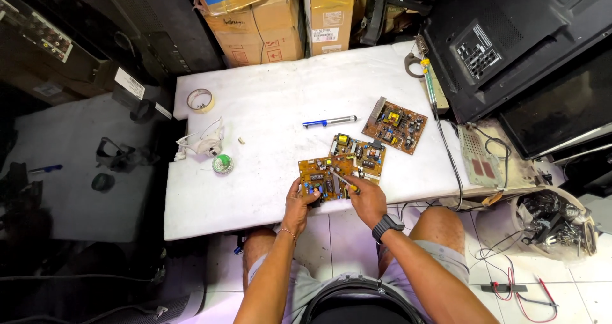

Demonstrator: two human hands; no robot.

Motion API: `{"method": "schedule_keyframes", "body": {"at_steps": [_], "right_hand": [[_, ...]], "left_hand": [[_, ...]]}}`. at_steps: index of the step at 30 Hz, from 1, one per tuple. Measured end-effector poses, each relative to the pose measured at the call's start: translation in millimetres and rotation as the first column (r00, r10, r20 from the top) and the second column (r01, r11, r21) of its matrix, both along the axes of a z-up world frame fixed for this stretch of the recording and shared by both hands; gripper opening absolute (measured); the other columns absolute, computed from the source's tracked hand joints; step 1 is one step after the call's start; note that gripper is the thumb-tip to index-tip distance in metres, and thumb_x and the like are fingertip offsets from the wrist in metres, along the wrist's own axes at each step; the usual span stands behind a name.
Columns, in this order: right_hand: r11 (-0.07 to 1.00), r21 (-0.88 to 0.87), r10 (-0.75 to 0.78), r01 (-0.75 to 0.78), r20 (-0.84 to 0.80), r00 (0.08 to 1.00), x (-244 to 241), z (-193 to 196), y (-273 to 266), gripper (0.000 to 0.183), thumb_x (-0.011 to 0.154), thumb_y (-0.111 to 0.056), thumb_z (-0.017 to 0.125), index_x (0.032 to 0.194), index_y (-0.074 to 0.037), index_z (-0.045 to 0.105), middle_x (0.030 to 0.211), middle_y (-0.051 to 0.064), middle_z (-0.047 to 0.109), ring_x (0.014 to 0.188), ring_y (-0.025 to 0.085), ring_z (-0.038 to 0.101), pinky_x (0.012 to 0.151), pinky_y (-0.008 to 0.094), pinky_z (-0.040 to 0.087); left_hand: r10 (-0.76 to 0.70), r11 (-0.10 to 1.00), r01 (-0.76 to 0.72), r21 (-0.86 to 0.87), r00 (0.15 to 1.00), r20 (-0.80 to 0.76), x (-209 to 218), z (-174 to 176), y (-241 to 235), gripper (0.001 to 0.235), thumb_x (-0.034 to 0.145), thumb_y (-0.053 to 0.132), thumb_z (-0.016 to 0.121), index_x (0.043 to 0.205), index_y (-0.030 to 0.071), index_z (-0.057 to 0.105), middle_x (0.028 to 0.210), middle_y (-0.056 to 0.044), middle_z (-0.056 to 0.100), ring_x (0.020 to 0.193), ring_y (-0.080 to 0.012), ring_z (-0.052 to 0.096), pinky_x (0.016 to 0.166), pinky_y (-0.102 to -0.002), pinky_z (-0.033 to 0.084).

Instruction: The person inspects and manipulates several circuit boards on a white workbench using a screwdriver. They point at specific components, flip the boards over, and appear to be diagnosing or repairing the electronics.

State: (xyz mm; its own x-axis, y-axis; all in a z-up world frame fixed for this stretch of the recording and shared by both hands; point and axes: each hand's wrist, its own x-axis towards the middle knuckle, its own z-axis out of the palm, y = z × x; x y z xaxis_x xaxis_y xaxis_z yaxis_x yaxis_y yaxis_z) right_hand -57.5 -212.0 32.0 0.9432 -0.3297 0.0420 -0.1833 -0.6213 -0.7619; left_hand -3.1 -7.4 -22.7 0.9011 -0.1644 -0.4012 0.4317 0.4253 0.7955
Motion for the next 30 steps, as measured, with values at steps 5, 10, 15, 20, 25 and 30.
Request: {"method": "schedule_keyframes", "body": {"at_steps": [5, 10, 15, 20, 25, 30], "right_hand": [[0.924, -0.362, 0.096, -0.124, -0.094, 0.991, 15.0, -21.5, -4.3, 0.029, 0.095, -0.027, 0.072, 0.121, -0.036, 0.078, 0.098, 0.0, 0.08, 0.094, 0.03, 0.079, 0.082, 0.043, 0.065], [0.922, -0.342, 0.15, -0.182, -0.118, 0.982, 20.3, -15.6, -8.4, 0.026, 0.096, -0.026, 0.071, 0.12, -0.034, 0.077, 0.1, 0.003, 0.08, 0.098, 0.033, 0.078, 0.086, 0.045, 0.064], [0.958, -0.226, 0.161, -0.177, -0.087, 0.983, 17.6, -12.8, -6.7, 0.022, 0.099, -0.027, 0.067, 0.12, -0.029, 0.074, 0.102, 0.008, 0.08, 0.102, 0.036, 0.077, 0.091, 0.048, 0.063], [0.978, -0.089, 0.192, -0.189, 0.03, 0.981, 23.9, -34.5, -11.0, 0.017, 0.102, -0.017, 0.067, 0.116, -0.022, 0.074, 0.101, 0.013, 0.08, 0.101, 0.038, 0.077, 0.089, 0.047, 0.063], [0.977, -0.116, 0.184, -0.179, 0.03, 0.982, 24.4, -36.6, -8.5, 0.016, 0.102, -0.019, 0.065, 0.116, -0.023, 0.074, 0.101, 0.014, 0.079, 0.1, 0.04, 0.076, 0.089, 0.05, 0.063], [0.962, -0.195, 0.196, -0.191, 0.007, 0.981, 17.1, -19.2, -3.6, 0.018, 0.102, -0.02, 0.065, 0.117, -0.025, 0.072, 0.101, 0.014, 0.078, 0.101, 0.041, 0.076, 0.089, 0.053, 0.062]], "left_hand": [[0.016, 1.0, -0.016, -0.011, 1.0, 0.007, 0.6, -9.7, -1.0, 0.072, 0.077, -0.003, 0.088, 0.14, 0.021, 0.064, 0.114, -0.007, 0.078, 0.096, -0.0214, 0.077, 0.078, -0.033, 0.068], [0.022, 1.0, -0.021, -0.015, 1.0, 0.006, -3.9, -0.5, -1.2, 0.071, 0.077, -0.004, 0.086, 0.139, 0.022, 0.064, 0.116, -0.006, 0.078, 0.096, -0.0193, 0.076, 0.08, -0.031, 0.067], [0.021, 0.999, -0.021, -0.026, 1.0, 0.007, -3.6, -2.0, -1.5, 0.072, 0.077, -0.005, 0.086, 0.14, 0.021, 0.064, 0.118, -0.008, 0.079, 0.097, -0.0215, 0.077, 0.082, -0.034, 0.068], [0.017, 1.0, -0.017, -0.024, 1.0, -0.003, -6.8, 7.8, -0.8, 0.073, 0.078, -0.005, 0.086, 0.143, 0.021, 0.063, 0.119, -0.008, 0.078, 0.097, -0.0217, 0.077, 0.081, -0.033, 0.068], [0.023, 1.0, -0.024, -0.021, 1.0, -0.003, -6.0, 8.5, -1.1, 0.074, 0.078, -0.006, 0.086, 0.144, 0.019, 0.062, 0.118, -0.008, 0.078, 0.097, -0.0219, 0.077, 0.082, -0.034, 0.068], [0.02, 1.0, -0.02, -0.018, 1.0, -0.004, -5.3, 7.0, -1.2, 0.075, 0.078, -0.005, 0.085, 0.145, 0.018, 0.061, 0.118, -0.009, 0.078, 0.098, -0.0229, 0.077, 0.082, -0.035, 0.068]]}}
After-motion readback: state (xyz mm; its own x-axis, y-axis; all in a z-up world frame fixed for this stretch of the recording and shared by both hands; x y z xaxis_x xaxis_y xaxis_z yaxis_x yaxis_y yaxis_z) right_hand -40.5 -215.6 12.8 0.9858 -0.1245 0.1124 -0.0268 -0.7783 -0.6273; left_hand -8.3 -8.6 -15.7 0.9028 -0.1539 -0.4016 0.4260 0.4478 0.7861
